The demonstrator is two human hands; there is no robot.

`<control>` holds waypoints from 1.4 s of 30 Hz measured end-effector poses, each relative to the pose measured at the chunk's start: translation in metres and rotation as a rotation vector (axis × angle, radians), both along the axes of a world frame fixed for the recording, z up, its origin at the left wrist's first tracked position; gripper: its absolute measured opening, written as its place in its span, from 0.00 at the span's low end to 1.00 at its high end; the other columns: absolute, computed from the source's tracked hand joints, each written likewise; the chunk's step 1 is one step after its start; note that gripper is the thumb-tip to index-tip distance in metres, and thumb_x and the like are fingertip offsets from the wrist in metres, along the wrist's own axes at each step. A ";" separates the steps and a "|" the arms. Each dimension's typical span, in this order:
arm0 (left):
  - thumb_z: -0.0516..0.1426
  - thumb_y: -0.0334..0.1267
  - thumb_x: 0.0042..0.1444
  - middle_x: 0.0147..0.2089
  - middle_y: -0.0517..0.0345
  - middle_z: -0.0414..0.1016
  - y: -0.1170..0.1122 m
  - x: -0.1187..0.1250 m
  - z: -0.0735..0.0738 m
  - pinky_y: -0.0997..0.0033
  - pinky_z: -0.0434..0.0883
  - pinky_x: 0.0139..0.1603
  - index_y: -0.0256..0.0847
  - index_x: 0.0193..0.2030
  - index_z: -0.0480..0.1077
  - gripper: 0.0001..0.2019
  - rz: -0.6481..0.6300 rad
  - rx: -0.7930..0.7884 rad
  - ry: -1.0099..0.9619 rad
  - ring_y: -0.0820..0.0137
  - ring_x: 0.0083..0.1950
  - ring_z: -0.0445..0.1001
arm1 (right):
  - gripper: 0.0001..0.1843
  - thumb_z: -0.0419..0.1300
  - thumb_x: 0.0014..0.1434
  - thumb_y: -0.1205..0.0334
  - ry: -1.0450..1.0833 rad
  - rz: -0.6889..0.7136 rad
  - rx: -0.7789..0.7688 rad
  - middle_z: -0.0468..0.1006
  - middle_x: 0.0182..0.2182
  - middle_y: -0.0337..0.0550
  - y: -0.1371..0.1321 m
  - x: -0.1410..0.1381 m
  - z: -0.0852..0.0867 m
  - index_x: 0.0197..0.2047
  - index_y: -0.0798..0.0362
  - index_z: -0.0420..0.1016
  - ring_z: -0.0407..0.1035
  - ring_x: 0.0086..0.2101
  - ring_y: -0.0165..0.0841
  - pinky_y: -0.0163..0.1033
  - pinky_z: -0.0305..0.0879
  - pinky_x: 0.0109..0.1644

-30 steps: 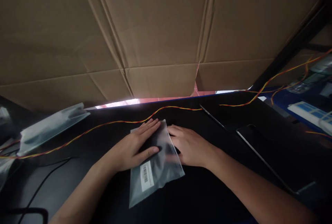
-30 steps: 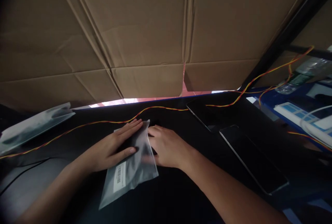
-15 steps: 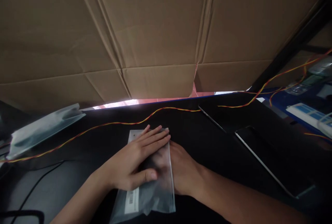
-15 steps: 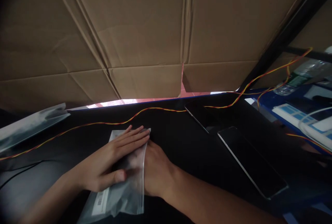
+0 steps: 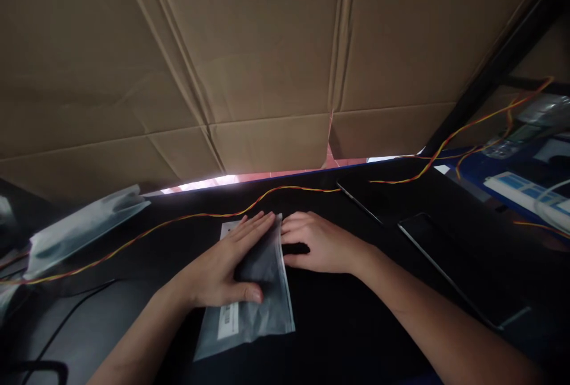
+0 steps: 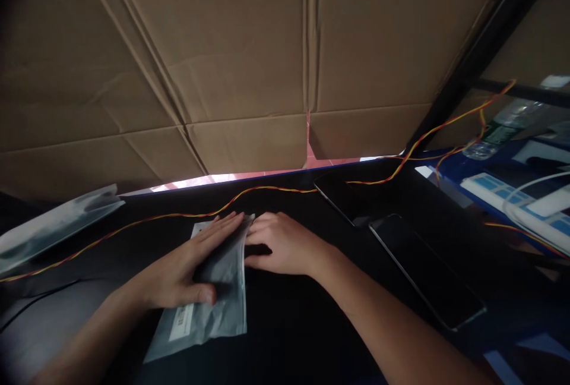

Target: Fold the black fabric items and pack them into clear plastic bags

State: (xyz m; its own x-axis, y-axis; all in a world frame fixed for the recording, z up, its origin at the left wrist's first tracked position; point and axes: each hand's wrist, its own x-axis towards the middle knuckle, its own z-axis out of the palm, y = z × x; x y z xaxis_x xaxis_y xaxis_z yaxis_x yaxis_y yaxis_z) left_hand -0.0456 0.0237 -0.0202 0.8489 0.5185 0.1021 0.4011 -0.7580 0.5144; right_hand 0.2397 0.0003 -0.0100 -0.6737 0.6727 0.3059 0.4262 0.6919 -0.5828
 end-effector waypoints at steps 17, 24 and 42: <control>0.59 0.78 0.52 0.86 0.50 0.39 -0.001 -0.001 0.008 0.36 0.51 0.82 0.59 0.84 0.34 0.61 -0.011 -0.018 -0.008 0.41 0.84 0.45 | 0.10 0.59 0.70 0.70 0.301 -0.023 -0.249 0.86 0.47 0.46 -0.008 -0.024 -0.012 0.42 0.53 0.82 0.80 0.52 0.37 0.46 0.72 0.62; 0.58 0.80 0.51 0.86 0.50 0.38 0.006 -0.007 0.001 0.35 0.52 0.82 0.58 0.84 0.37 0.61 0.020 -0.028 0.019 0.39 0.84 0.44 | 0.16 0.76 0.60 0.61 0.108 -0.238 -0.144 0.80 0.50 0.45 0.000 0.003 -0.003 0.49 0.51 0.80 0.74 0.51 0.38 0.45 0.73 0.56; 0.60 0.76 0.55 0.86 0.51 0.40 -0.004 0.004 0.010 0.35 0.49 0.83 0.58 0.84 0.36 0.59 -0.031 -0.003 -0.015 0.41 0.84 0.45 | 0.17 0.72 0.64 0.51 -0.021 -0.167 -0.052 0.84 0.53 0.48 -0.017 -0.031 -0.014 0.50 0.52 0.81 0.75 0.52 0.46 0.52 0.69 0.58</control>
State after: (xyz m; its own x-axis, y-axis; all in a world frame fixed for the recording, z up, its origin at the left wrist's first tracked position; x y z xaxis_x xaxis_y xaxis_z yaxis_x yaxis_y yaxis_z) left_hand -0.0419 0.0194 -0.0099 0.8628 0.4927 0.1136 0.3700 -0.7684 0.5221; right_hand 0.2089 -0.0164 -0.0239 -0.5571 0.7902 0.2553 0.5449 0.5798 -0.6057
